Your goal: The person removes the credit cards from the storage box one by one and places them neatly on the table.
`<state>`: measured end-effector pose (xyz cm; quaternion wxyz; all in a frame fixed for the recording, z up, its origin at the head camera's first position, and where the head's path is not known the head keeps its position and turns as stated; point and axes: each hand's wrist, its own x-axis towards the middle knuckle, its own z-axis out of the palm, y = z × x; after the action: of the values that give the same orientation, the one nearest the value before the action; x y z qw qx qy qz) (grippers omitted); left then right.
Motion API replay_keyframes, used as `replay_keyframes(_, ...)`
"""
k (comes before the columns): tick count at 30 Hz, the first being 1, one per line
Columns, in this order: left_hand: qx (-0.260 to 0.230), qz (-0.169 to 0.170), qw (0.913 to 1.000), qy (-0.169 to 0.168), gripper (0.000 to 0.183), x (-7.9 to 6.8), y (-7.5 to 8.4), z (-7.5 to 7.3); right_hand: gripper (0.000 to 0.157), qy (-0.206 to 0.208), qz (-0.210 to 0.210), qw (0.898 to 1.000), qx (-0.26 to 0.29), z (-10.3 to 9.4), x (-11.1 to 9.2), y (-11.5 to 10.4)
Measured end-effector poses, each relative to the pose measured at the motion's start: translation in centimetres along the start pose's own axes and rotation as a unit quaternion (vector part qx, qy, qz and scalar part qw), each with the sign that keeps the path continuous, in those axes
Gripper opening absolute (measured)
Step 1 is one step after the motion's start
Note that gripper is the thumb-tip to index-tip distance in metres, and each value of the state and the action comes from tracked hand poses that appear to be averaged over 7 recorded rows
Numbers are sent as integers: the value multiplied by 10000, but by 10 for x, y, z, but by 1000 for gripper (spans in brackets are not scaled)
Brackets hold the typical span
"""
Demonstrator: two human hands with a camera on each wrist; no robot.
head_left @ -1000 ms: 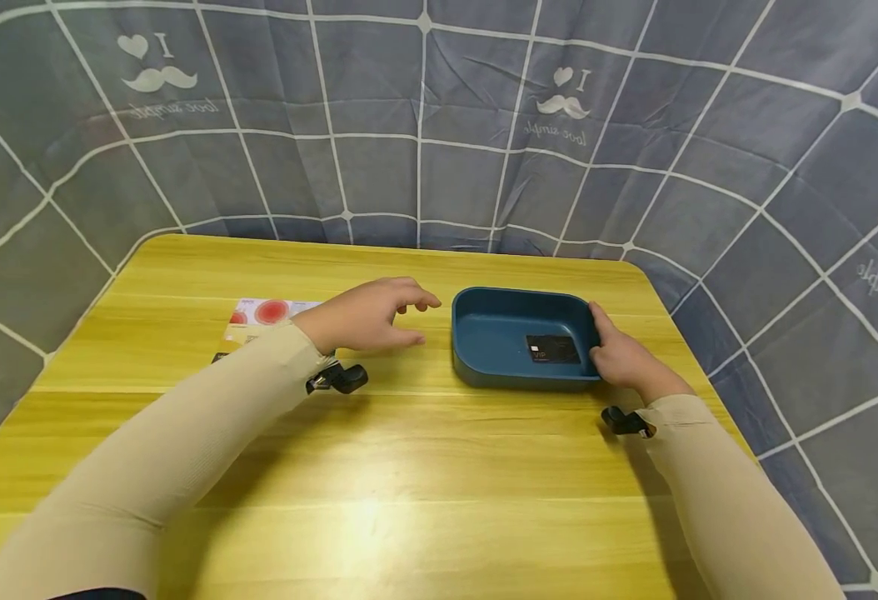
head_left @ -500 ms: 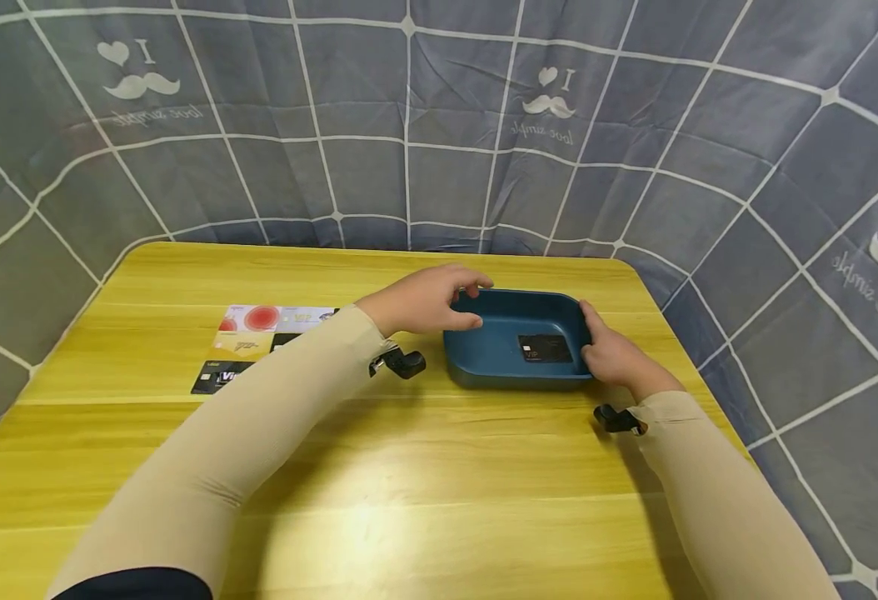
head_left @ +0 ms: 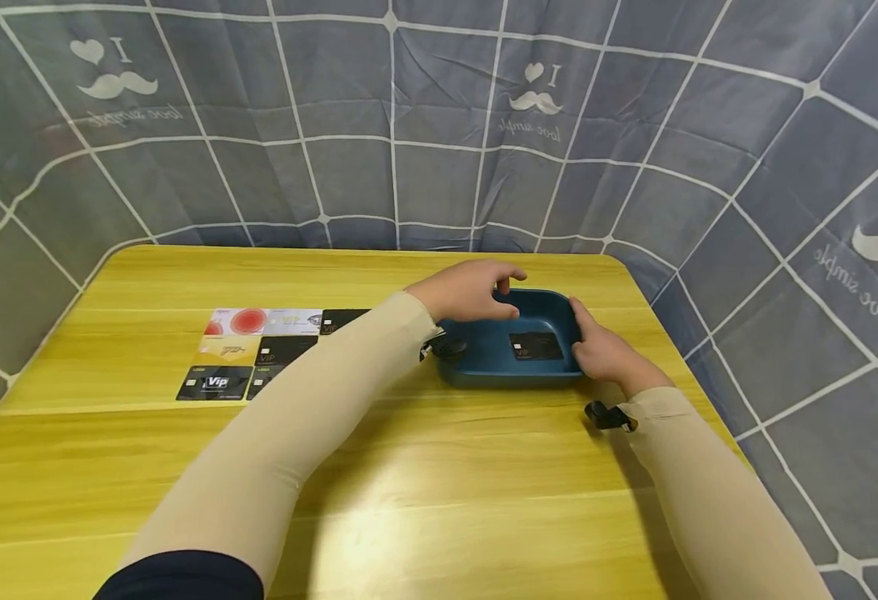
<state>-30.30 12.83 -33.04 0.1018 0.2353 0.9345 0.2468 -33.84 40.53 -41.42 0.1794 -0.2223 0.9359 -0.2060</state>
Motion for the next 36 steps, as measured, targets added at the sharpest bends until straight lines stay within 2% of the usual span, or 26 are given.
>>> replay_keyframes(8, 485, -173, 9985, -164, 66, 26, -1, 11, 77, -65, -10, 9999, 129, 3, 5, 3)
replay_keyframes(15, 491, -333, 9980, -222, 66, 41, -5, 19, 79, -63, -20, 9999, 108, 0, 7, 6)
replay_keyframes(24, 330, -343, 9986, -238, 67, 52, -8, 25, 78, -103, -48, 9998, 155, -6, 12, 8)
replay_keyframes(36, 394, -317, 9982, -330, 69, 61, -9, 34, 77, -98, -63, 9998, 159, -7, 13, 8)
